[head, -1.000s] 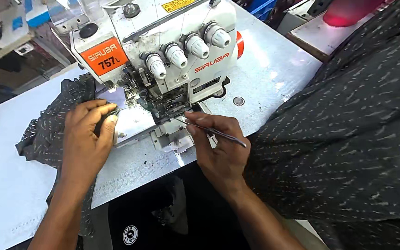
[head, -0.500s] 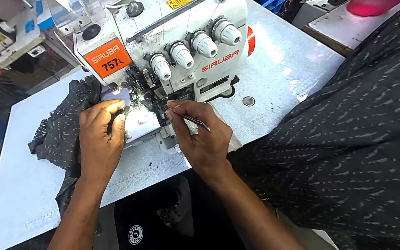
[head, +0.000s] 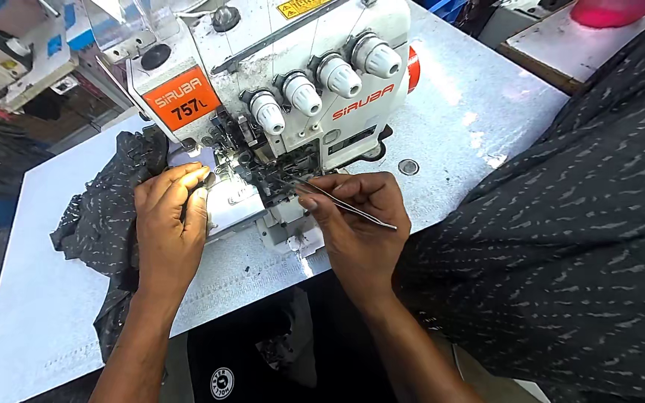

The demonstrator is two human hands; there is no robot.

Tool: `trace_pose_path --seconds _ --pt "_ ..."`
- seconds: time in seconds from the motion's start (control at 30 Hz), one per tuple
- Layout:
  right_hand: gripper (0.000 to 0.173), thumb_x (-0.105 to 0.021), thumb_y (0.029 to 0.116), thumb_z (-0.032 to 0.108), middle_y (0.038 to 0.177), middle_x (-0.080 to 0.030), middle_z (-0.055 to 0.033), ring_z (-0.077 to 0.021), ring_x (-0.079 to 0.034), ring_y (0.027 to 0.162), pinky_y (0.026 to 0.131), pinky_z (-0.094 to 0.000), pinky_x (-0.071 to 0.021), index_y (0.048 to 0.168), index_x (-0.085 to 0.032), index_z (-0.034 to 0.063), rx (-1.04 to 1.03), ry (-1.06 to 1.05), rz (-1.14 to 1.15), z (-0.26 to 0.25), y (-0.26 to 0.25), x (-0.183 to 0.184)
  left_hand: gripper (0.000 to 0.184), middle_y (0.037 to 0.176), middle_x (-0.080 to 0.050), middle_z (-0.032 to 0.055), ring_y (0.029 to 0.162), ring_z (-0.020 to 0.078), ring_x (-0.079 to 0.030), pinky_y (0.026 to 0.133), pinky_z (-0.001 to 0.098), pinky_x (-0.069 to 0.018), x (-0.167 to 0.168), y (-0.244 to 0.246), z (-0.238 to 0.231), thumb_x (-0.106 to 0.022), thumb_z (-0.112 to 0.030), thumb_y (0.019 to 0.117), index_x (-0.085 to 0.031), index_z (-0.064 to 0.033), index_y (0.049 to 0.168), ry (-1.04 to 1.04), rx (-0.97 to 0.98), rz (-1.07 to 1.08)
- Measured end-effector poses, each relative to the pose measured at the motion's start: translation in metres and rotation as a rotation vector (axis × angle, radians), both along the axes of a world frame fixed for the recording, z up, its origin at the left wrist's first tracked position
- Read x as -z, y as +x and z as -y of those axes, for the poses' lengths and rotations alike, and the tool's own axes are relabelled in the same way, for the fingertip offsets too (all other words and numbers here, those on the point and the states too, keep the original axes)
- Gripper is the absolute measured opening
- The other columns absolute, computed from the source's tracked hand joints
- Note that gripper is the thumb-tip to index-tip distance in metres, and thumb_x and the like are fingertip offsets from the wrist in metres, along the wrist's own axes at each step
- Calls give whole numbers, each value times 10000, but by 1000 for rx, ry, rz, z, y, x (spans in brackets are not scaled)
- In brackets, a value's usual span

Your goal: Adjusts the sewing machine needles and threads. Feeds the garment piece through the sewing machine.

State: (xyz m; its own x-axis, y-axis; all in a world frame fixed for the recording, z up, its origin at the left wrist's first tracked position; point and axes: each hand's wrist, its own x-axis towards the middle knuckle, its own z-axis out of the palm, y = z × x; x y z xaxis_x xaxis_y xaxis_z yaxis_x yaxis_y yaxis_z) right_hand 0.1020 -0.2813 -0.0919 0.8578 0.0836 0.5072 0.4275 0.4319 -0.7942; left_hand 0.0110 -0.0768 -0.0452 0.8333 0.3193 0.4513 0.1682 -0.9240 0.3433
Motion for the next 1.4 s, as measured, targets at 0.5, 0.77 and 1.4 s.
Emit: trace_pose_path --seconds 0.5,0.77,1.4 --pt "215 -746 880 -74 1027 -741 -118 -176 -756 893 745 -283 -661 1021 -599 -3 124 -45 104 -27 -3 1 465 1272 -677 127 1146 362 -600 940 559 -454 -28 9 -7 -349 -339 1111 -631 -101 1394 183 -34 -179" --pt "153 -725 910 -53 1012 -733 -110 -159 -749 896 736 -270 -659 1018 -624 -17 144 -104 138 -29 -1 3 223 996 -626 78 898 245 -610 793 481 -482 -23 28 -13 -548 -269 1055 -720 -132 1093 155 -60 -157" --pt "182 -706 877 -87 1001 -719 -115 -190 -750 881 742 -314 -666 982 -597 15 229 27 134 -29 -2 8 298 1008 -635 157 986 328 -631 860 536 -483 -19 28 -5 -399 -211 1106 -630 -28 1062 179 -117 -175"
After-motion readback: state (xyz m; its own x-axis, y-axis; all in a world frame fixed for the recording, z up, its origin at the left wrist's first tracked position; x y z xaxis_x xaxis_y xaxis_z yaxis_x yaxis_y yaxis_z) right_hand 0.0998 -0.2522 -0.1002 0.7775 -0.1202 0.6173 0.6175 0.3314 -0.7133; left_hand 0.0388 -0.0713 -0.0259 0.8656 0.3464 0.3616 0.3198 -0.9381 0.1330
